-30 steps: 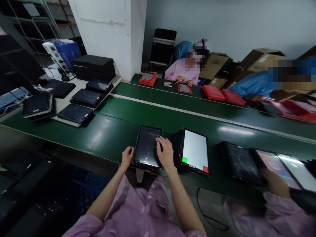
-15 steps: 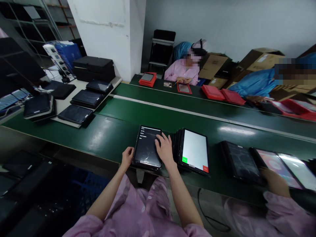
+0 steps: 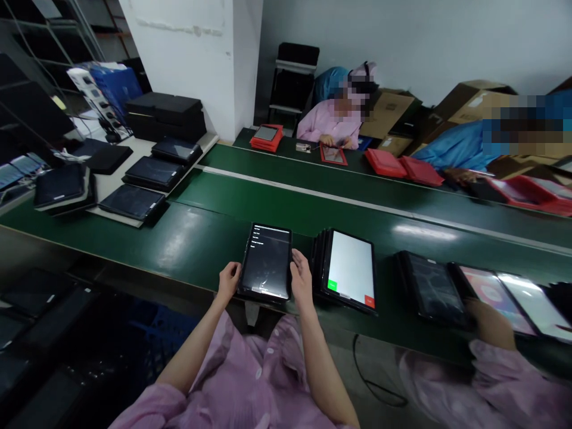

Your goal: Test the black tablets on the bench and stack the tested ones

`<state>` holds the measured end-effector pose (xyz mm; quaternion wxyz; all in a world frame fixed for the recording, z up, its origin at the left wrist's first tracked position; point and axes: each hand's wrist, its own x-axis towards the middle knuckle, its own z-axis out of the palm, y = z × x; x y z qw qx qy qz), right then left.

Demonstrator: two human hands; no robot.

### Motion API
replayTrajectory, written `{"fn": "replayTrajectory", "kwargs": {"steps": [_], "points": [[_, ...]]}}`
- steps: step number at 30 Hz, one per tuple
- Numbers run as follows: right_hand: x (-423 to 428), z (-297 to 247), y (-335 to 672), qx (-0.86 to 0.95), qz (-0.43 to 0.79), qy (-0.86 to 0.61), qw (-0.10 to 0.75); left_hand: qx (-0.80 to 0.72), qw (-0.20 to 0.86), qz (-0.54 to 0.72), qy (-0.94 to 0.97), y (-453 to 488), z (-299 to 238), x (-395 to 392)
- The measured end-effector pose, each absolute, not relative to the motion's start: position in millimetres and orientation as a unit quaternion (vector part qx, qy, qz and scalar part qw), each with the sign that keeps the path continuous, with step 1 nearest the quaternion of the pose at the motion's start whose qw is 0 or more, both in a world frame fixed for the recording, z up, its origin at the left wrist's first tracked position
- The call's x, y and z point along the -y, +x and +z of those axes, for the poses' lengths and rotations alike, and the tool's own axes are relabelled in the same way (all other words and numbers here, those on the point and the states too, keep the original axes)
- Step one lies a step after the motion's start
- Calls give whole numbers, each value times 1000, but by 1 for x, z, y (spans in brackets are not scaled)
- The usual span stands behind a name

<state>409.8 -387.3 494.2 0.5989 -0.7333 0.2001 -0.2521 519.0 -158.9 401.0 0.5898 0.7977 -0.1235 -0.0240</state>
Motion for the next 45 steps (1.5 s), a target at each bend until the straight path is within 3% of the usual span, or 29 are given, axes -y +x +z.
{"fn": "replayTrajectory", "kwargs": {"steps": [13,30,36,45], "points": [[390,492,412,-211,-237,-716,622,121,585,-27,802,519,401,159],[397,507,416,-194,-228,-758,579,124,594,-27,795,518,404,159],[396,536,427,-137,-265,-840,453,129,595,-18,793,519,400,159],[403,537,461,-68,-286,-891,345,131,589,-10,797,521,397,160]]}}
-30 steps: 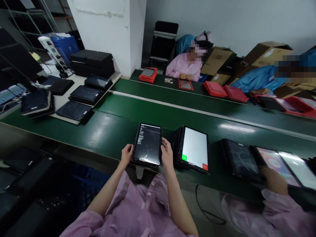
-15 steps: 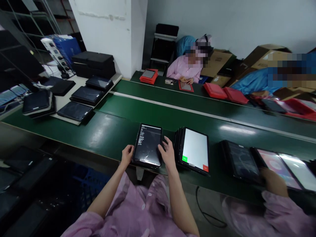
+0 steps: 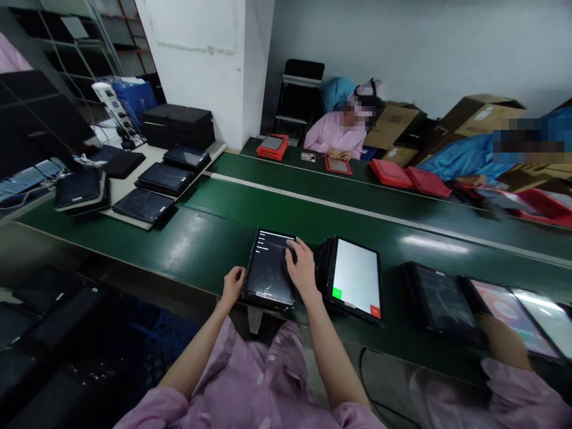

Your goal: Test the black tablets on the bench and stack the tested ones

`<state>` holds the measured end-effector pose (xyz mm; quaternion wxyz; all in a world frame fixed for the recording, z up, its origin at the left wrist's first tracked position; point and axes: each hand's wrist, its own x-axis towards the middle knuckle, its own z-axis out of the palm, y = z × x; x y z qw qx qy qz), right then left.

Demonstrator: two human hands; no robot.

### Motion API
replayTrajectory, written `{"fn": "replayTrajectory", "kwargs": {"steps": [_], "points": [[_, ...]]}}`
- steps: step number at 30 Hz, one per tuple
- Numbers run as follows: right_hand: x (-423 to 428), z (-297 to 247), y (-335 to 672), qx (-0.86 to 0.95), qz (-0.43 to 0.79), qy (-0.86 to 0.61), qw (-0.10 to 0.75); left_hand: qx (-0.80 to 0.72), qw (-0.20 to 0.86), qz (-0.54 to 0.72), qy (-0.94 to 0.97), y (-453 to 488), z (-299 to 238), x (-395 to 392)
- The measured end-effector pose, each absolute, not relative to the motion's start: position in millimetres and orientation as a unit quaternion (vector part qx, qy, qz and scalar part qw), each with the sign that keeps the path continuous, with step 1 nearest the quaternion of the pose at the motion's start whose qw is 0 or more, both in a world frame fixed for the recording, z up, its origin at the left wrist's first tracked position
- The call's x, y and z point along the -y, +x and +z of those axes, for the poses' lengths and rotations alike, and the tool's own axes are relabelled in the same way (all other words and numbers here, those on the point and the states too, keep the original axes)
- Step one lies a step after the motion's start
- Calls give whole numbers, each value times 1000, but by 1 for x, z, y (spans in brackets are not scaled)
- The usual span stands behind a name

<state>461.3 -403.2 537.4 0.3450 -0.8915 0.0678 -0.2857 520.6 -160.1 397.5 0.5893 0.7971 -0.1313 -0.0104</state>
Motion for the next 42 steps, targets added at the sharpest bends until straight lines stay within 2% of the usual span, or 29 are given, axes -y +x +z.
{"fn": "replayTrajectory", "kwargs": {"steps": [4,11,23,28,33,36,40,42], "points": [[408,535,464,-66,-252,-906,334,132,588,-4,798,520,400,161],[392,541,442,-67,-282,-877,383,132,591,-11,796,519,401,161],[381,538,436,-68,-291,-873,387,130,596,-23,792,520,400,159],[388,538,435,-55,-249,-885,390,126,604,-21,787,519,402,160],[396,533,409,-137,-281,-832,459,62,645,-58,760,521,410,160],[397,515,394,-205,-261,-796,506,37,667,-92,738,524,431,158],[395,483,386,-259,-216,-762,553,130,624,-79,766,529,468,154],[393,475,386,-269,-219,-742,574,126,595,-93,788,533,481,152]]}}
